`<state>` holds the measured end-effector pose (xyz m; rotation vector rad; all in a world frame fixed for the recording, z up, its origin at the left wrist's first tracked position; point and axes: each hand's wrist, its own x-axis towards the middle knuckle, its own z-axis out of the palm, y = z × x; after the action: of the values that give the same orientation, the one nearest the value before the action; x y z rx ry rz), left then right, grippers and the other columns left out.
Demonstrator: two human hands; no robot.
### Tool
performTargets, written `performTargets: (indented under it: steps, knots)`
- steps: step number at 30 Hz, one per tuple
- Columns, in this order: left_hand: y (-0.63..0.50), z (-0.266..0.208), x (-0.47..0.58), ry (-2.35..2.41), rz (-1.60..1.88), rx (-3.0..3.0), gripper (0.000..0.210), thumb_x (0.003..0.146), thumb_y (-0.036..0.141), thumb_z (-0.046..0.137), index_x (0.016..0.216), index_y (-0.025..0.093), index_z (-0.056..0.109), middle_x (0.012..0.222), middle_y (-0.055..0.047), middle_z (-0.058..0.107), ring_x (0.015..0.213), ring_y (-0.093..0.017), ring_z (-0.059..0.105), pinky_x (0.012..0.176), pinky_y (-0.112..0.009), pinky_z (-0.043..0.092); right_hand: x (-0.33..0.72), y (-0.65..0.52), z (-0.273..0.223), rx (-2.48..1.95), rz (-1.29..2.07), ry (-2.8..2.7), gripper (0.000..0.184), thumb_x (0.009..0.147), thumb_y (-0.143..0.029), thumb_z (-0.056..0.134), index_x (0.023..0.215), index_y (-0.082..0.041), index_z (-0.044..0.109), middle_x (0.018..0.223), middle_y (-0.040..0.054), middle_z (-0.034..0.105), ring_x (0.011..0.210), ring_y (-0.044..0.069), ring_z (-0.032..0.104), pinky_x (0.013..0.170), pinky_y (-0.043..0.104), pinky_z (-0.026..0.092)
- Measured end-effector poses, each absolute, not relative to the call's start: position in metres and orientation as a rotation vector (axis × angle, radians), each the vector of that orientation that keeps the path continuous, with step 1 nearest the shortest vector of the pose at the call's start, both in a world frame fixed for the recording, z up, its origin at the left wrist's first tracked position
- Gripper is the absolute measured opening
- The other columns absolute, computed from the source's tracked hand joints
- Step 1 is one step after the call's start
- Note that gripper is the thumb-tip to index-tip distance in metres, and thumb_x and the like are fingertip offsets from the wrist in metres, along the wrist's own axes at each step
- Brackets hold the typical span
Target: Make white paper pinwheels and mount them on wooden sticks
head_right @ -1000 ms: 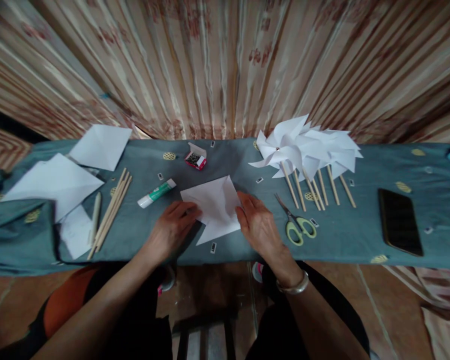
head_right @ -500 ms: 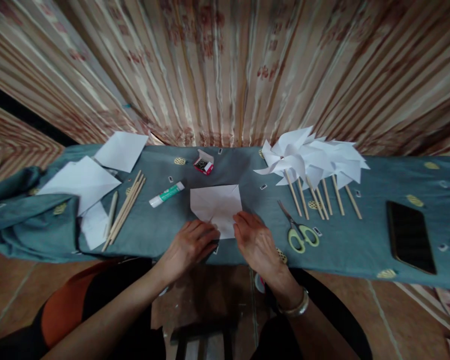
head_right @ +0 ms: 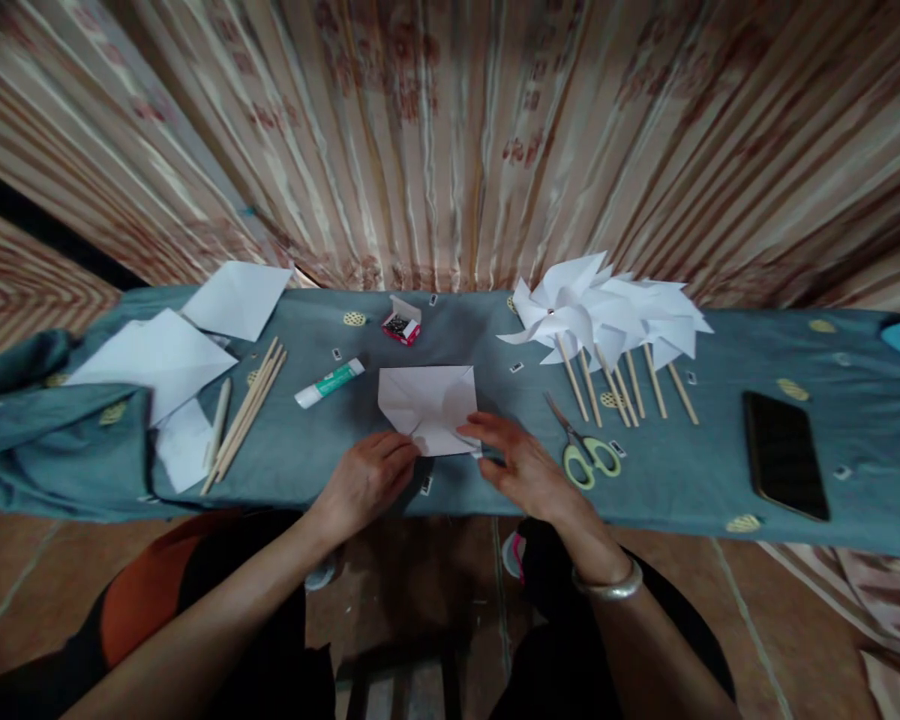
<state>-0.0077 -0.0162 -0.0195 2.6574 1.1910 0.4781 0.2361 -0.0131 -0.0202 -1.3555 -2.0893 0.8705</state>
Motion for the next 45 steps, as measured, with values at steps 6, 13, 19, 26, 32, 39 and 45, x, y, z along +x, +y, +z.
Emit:
performTargets:
  steps: [6,13,19,26,32,39,45]
  knots:
    - [-0.024,-0.02,-0.017,1.073,0.572,2.713,0.013,0.089,0.012,0.05,0.093,0.014,0.062,0.09,-0.008,0.068,0.082,-0.02,0.062,0.07,-0.033,0.055,0.227,-0.015,-0.014,-1.256,1.141,-1.881,0.013,0.084,-0.03,0.065,0.089,-0.026,0.075,0.113,0.0067,0.071,0.106,0.023,0.067,0.095,0.041,0.052]
    - [-0.025,-0.02,-0.016,1.045,0.567,2.694,0.014,0.09,0.013,0.049,0.09,0.013,0.063,0.089,-0.008,0.068,0.081,-0.021,0.061,0.072,-0.033,0.055,0.211,-0.012,-0.016,-1.293,1.174,-1.834,0.01,0.082,-0.023,0.063,0.081,-0.022,0.072,0.109,0.0068,0.072,0.105,0.022,0.066,0.095,0.041,0.05]
    - [-0.023,-0.02,-0.016,1.071,0.594,2.65,0.016,0.09,0.014,0.048,0.093,0.013,0.064,0.09,-0.008,0.069,0.08,-0.021,0.061,0.07,-0.033,0.055,0.217,-0.011,-0.023,-1.336,1.147,-1.901,0.029,0.076,-0.008,0.052,0.09,-0.024,0.072,0.115,0.0049,0.07,0.11,0.022,0.064,0.099,0.043,0.047]
    - [-0.021,-0.025,-0.018,1.091,0.69,2.533,0.014,0.088,0.012,0.051,0.096,0.012,0.064,0.093,-0.009,0.07,0.084,-0.021,0.064,0.073,-0.032,0.056,0.229,-0.012,-0.018,-1.383,1.194,-1.916,0.034,0.071,-0.009,0.062,0.098,-0.027,0.072,0.126,0.0063,0.064,0.119,0.025,0.059,0.104,0.046,0.042]
    - [-0.021,-0.025,-0.015,1.088,0.735,2.51,0.014,0.086,0.012,0.052,0.094,0.013,0.064,0.091,-0.008,0.07,0.081,-0.021,0.063,0.072,-0.034,0.056,0.218,-0.012,-0.017,-1.324,1.316,-1.709,0.01,0.079,-0.031,0.069,0.08,-0.022,0.073,0.111,0.0077,0.071,0.109,0.024,0.063,0.098,0.041,0.047]
    - [-0.026,-0.023,-0.007,1.056,0.747,2.432,0.032,0.089,0.015,0.05,0.12,0.011,0.055,0.104,-0.012,0.067,0.09,-0.022,0.062,0.079,-0.037,0.056,0.199,-0.008,-0.035,-1.419,0.942,-1.688,0.01,0.081,-0.03,0.066,0.078,-0.023,0.072,0.103,0.0069,0.071,0.099,0.022,0.066,0.09,0.04,0.05]
    - [-0.025,-0.028,-0.008,0.967,0.73,2.41,0.03,0.09,0.013,0.049,0.12,0.012,0.057,0.103,-0.011,0.066,0.092,-0.021,0.061,0.081,-0.037,0.056,0.187,-0.006,-0.034,-1.463,0.669,-1.857,0.009,0.082,-0.019,0.064,0.077,-0.021,0.071,0.102,0.0083,0.069,0.098,0.023,0.064,0.09,0.041,0.05]
